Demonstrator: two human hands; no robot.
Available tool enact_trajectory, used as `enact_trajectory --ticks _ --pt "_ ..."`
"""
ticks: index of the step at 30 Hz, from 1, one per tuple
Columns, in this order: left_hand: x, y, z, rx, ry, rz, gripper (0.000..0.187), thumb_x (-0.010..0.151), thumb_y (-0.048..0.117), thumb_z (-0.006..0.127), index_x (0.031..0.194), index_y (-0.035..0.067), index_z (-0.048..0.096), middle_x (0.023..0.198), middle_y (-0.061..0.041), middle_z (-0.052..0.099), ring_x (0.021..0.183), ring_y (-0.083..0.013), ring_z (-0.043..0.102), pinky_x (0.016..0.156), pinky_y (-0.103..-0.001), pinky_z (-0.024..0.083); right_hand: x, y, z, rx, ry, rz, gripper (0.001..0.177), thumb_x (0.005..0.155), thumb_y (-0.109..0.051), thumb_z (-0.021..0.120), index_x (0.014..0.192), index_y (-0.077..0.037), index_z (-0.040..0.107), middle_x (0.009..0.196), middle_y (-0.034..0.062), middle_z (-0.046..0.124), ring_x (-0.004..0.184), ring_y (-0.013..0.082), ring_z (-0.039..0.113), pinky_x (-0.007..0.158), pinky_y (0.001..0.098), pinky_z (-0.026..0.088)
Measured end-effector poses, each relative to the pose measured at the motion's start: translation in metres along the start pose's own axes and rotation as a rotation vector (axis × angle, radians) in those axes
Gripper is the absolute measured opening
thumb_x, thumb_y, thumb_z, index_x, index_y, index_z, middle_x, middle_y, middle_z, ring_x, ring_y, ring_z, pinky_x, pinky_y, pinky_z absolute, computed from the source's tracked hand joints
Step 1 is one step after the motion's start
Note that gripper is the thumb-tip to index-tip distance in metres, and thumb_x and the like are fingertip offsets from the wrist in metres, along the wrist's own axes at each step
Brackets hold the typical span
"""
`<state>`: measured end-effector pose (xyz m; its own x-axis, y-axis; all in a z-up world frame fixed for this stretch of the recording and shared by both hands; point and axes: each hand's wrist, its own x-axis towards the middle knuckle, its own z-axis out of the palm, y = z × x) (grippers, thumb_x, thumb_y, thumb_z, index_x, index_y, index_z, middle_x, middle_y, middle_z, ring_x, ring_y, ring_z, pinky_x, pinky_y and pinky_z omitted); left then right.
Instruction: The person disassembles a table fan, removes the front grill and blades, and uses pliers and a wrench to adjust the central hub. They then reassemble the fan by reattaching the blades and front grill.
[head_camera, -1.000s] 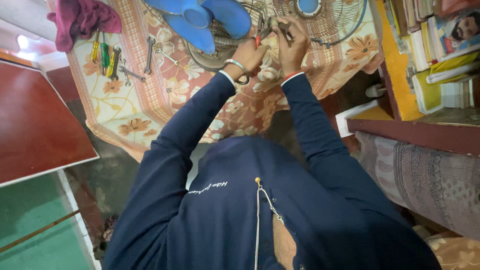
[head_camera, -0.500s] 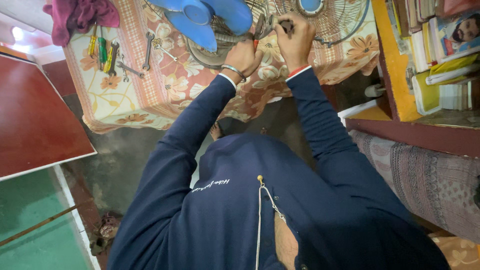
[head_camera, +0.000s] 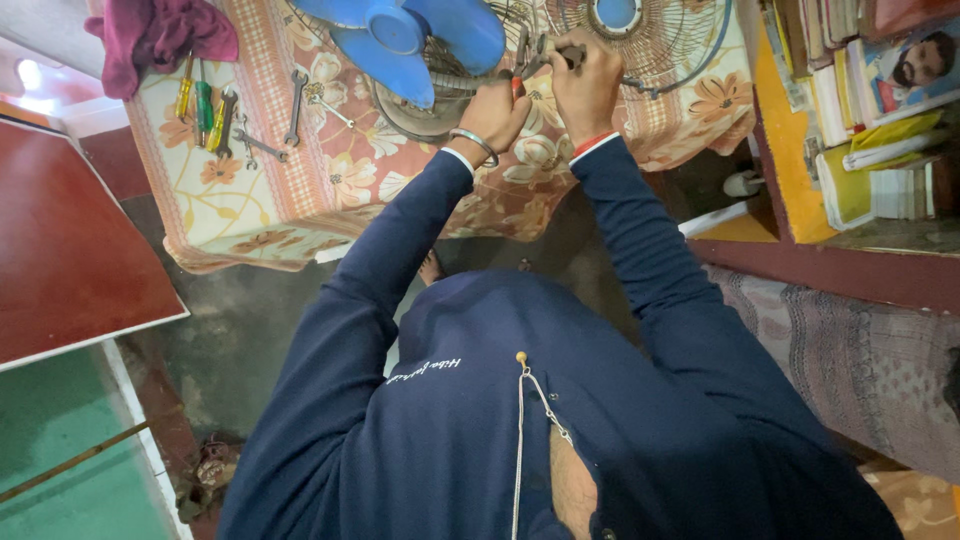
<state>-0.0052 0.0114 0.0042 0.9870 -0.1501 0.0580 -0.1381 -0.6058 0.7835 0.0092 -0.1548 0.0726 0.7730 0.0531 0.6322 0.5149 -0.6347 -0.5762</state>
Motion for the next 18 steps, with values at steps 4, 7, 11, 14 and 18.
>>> enact_trajectory --ticks 4,7,11,14,18 --pt "0.005 -0.006 0.015 -0.115 -0.004 -0.040 0.034 0.090 0.032 0.057 0.084 -0.001 0.066 0.074 -0.027 0.068 0.075 -0.0451 0.070 0.075 -0.054 0.054 0.001 -0.002 -0.001 0.012 0.016 -0.060 0.014 0.083 0.000 0.085 0.090 -0.002 0.073 0.089 0.0122 0.075 0.080 0.0283 0.075 0.072 0.0360 0.057" --pt "0.003 0.000 0.023 -0.509 -0.079 -0.232 0.028 0.089 0.027 0.060 0.080 0.001 0.058 0.062 -0.015 0.061 0.052 -0.0318 0.064 0.051 -0.047 0.050 -0.002 -0.001 0.001 0.033 0.019 -0.016 0.013 0.083 0.000 0.083 0.091 -0.001 0.073 0.088 0.0121 0.074 0.078 0.0281 0.075 0.070 0.0356 0.057" --pt "0.001 0.009 0.014 -0.966 -0.210 -0.423 0.015 0.086 0.016 0.058 0.078 0.008 0.048 0.060 0.000 0.043 0.040 -0.0121 0.040 0.034 -0.033 0.030 -0.005 0.002 0.002 0.012 0.019 0.005 0.011 0.084 0.002 0.082 0.090 -0.001 0.073 0.086 0.0125 0.073 0.077 0.0302 0.072 0.068 0.0364 0.056" --pt "-0.001 0.018 0.008 -0.962 -0.189 -0.441 0.016 0.085 0.016 0.057 0.078 0.007 0.045 0.060 -0.001 0.041 0.040 -0.0128 0.038 0.034 -0.033 0.029 -0.006 0.005 0.002 0.082 0.002 -0.008 0.011 0.087 0.002 0.081 0.090 -0.002 0.072 0.086 0.0109 0.073 0.076 0.0271 0.074 0.067 0.0352 0.056" --pt "0.006 0.034 0.012 -1.047 -0.141 -0.656 0.018 0.084 0.019 0.058 0.072 0.011 0.047 0.056 -0.001 0.041 0.038 -0.0134 0.038 0.034 -0.033 0.029 -0.010 0.009 0.004 0.101 0.024 -0.043 0.012 0.086 0.003 0.078 0.095 -0.001 0.072 0.091 0.0120 0.074 0.080 0.0289 0.076 0.071 0.0357 0.059"
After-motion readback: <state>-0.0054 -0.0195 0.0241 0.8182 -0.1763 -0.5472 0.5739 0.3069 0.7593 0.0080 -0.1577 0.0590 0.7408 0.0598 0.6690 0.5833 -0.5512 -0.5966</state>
